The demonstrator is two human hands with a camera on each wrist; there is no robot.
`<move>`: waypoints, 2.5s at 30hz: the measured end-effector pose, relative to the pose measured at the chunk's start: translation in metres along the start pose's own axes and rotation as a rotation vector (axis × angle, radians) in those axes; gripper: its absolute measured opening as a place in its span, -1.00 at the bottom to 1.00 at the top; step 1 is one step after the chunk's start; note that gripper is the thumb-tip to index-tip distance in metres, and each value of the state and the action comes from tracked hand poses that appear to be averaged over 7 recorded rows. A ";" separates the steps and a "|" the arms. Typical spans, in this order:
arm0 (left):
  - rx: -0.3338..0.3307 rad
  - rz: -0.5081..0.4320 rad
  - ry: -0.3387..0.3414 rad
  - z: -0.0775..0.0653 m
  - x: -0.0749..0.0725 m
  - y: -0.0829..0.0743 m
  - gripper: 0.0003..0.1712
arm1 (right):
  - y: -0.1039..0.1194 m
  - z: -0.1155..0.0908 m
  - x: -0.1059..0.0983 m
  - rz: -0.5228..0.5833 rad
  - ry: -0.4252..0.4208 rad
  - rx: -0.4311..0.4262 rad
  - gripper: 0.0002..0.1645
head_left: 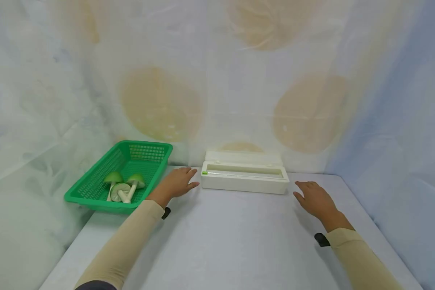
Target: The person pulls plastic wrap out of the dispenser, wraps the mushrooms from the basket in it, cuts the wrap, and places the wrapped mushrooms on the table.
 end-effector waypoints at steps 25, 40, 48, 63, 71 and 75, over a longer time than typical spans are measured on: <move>0.090 -0.098 -0.142 0.057 0.008 -0.008 -0.56 | -0.002 0.052 0.013 0.295 0.040 0.116 -0.45; 0.199 -0.204 -0.204 0.074 0.017 -0.028 -0.80 | 0.011 0.071 0.023 0.300 0.139 0.008 -0.51; 0.091 -0.324 -0.060 0.081 0.025 -0.032 -0.81 | 0.008 0.073 0.026 0.403 0.129 0.057 -0.68; 0.001 -0.318 -0.076 0.094 0.037 -0.024 -0.75 | 0.014 0.089 0.029 0.328 0.086 -0.008 -0.72; -0.047 -0.304 -0.094 0.099 0.035 -0.016 -0.77 | 0.009 0.098 0.033 0.291 0.136 0.047 -0.54; -0.042 -0.323 -0.103 0.101 0.034 -0.016 -0.77 | 0.005 0.101 0.033 0.276 0.104 0.067 -0.76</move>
Point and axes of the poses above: each hand's wrist, its own z-axis towards the middle knuckle, its own x-axis out of the palm, y = z × x, the point moved 4 cm from there along z, towards the middle knuckle, and after that the axes turned 5 degrees about -y, right-handed, at the moved point
